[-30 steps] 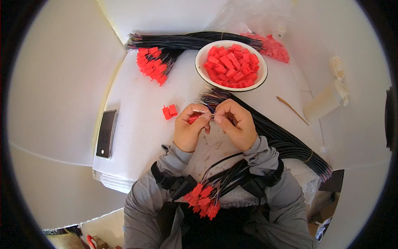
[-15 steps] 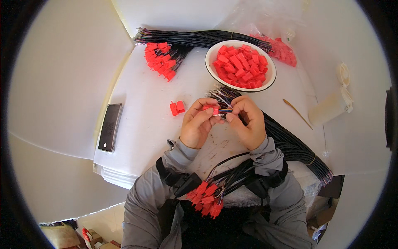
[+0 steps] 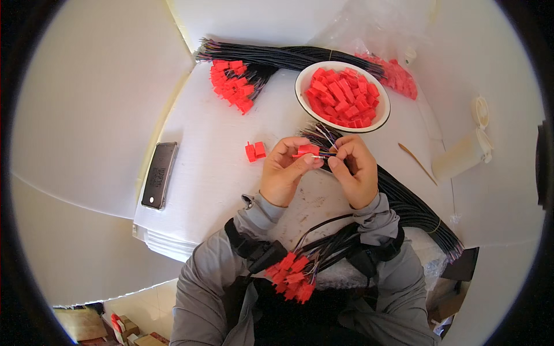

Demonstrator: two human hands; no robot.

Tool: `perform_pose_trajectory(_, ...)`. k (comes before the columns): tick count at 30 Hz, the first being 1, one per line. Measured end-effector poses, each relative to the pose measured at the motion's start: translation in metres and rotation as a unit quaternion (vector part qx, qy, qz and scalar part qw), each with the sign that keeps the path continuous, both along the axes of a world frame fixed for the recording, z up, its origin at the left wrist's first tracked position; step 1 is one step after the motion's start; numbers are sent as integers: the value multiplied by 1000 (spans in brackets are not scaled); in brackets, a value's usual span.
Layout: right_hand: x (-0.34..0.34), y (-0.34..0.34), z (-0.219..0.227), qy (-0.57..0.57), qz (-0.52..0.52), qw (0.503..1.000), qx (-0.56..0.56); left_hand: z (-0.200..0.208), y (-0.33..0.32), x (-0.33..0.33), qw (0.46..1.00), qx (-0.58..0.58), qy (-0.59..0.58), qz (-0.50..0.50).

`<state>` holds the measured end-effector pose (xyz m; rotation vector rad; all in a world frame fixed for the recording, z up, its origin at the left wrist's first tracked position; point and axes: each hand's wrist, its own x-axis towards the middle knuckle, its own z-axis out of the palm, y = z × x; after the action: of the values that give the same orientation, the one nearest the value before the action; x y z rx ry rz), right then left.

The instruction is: Insert individual wires into a red plastic connector block to assemble a wire harness.

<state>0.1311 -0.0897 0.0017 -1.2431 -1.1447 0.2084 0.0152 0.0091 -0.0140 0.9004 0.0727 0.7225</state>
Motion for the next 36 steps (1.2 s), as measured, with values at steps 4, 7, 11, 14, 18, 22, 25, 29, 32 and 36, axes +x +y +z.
perform_pose_trajectory(4,0,1,1,-48,-4,999,-7,0,0,-1,1000,-14,1,7)
perform_pose_trajectory(7,0,0,1,-43,-8,999,-6,2,-1,-1,999,-39,-14,4)
perform_pose_trajectory(11,-1,1,3,-36,-7,999,-11,2,-2,0,1000,-2,9,30)
perform_pose_trajectory(14,-2,0,6,-51,2,999,7,3,-1,-2,999,1,25,34)
perform_pose_trajectory(18,-5,-4,11,-80,-6,996,-28,3,-2,-1,999,-1,35,33)
perform_pose_trajectory(22,-4,-5,12,-86,-28,996,-9,4,-2,-1,998,-55,16,-9)
perform_pose_trajectory(25,-3,-1,6,-64,-45,997,13,3,0,-2,996,-78,19,-23)
perform_pose_trajectory(29,-4,-3,8,-48,-53,997,0,4,0,-2,996,-87,23,-25)
perform_pose_trajectory(32,-2,-2,6,-61,-61,996,7,4,0,-2,995,-93,21,-28)
perform_pose_trajectory(36,-4,-5,13,-64,-65,996,-12,2,1,-2,995,-93,22,-29)
